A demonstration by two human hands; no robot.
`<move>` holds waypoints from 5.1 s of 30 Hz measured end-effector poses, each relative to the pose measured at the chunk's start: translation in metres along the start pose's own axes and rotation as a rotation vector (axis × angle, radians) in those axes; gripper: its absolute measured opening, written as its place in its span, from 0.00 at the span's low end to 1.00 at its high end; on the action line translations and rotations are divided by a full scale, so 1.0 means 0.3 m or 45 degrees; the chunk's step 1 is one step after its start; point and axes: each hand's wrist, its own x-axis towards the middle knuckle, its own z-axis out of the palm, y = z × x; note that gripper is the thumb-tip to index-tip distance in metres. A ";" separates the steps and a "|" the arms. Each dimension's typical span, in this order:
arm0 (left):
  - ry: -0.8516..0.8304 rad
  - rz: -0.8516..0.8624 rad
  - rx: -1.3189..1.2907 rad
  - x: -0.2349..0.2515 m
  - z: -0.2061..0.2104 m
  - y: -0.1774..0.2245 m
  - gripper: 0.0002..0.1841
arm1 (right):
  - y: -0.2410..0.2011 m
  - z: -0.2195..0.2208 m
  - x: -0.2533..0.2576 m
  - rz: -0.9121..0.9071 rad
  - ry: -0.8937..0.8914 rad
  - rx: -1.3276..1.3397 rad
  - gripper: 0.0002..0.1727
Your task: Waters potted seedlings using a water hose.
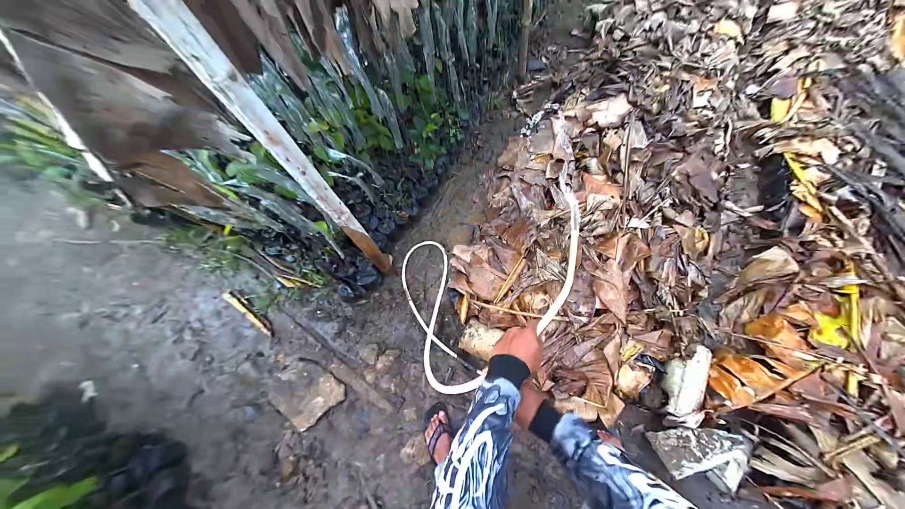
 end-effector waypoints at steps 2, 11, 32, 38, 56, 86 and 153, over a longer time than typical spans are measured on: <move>-0.018 -0.003 -0.014 -0.096 -0.003 -0.039 0.27 | 0.127 -0.085 0.143 -0.077 0.056 0.519 0.33; 0.016 0.164 -0.182 -0.333 -0.028 -0.384 0.26 | -0.144 -0.198 0.255 -0.038 0.331 1.732 0.24; 1.157 0.024 -2.094 -0.729 -0.945 -1.246 0.14 | -0.809 1.120 0.012 -0.523 -0.146 0.311 0.13; 1.042 -0.041 -1.886 -0.754 -1.026 -1.314 0.14 | -0.809 1.187 -0.024 -0.489 -0.186 0.037 0.19; 1.249 -0.286 -1.567 -0.558 -0.811 -1.560 0.21 | -0.922 1.353 0.305 -0.426 -0.328 -0.513 0.21; 1.693 -0.163 -2.118 -1.163 -0.957 -2.152 0.15 | -0.762 1.095 0.563 0.040 -0.576 -1.312 0.39; 1.314 -0.224 -0.665 -1.130 -1.443 -2.643 0.20 | -1.389 1.751 0.669 -0.068 -0.555 -1.380 0.45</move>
